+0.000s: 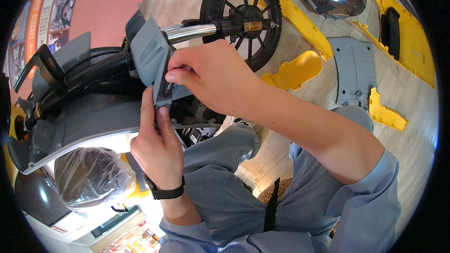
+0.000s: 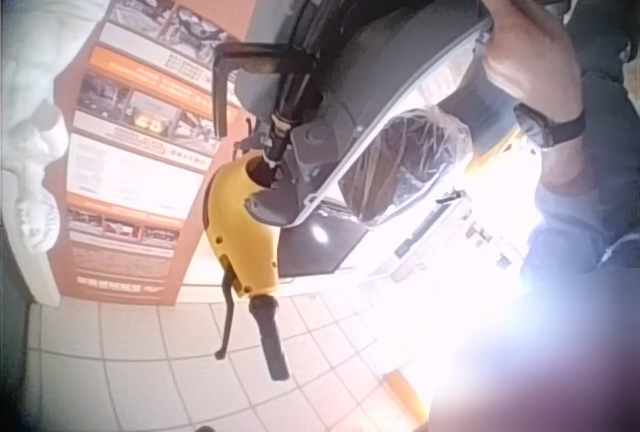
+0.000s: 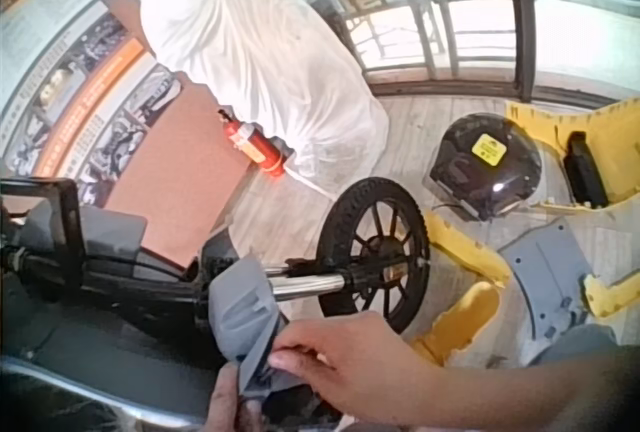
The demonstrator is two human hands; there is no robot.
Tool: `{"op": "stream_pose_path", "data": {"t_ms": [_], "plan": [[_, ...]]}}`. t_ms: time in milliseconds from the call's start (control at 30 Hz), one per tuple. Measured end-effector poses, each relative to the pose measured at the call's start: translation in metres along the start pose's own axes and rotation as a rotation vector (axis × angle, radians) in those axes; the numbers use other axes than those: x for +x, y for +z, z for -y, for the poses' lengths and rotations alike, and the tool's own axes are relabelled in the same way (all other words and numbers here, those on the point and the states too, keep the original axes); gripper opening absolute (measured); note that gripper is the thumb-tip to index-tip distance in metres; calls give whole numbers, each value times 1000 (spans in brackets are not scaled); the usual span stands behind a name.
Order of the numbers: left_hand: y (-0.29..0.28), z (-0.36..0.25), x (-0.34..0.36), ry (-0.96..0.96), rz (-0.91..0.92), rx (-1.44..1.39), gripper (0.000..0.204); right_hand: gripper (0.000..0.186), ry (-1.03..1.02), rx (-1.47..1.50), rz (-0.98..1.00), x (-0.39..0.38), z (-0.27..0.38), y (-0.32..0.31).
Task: Repairing and disassembling plastic panels on an electric scooter.
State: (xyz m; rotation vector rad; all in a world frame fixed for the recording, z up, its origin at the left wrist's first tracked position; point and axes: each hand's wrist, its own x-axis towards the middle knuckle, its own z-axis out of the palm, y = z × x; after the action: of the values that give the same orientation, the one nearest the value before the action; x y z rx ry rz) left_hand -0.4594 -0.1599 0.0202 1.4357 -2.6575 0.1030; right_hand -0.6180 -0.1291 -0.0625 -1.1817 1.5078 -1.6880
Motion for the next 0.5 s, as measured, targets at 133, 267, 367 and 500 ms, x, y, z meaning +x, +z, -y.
{"op": "stream_pose_path", "data": {"t_ms": [133, 267, 367, 500], "plan": [[0, 0, -1, 6, -3, 14, 41, 22, -35, -45, -12, 1, -1, 1], [2, 2, -1, 31, -28, 20, 41, 33, 7, -252, 56, -4, 5, 4], [0, 2, -1, 15, -30, 23, 41, 38, -97, -317, 51, -12, 6, 10], [3, 5, 0, 27, -26, -25, 40, 30, -158, -238, -70, -3, -4, 10]]}}
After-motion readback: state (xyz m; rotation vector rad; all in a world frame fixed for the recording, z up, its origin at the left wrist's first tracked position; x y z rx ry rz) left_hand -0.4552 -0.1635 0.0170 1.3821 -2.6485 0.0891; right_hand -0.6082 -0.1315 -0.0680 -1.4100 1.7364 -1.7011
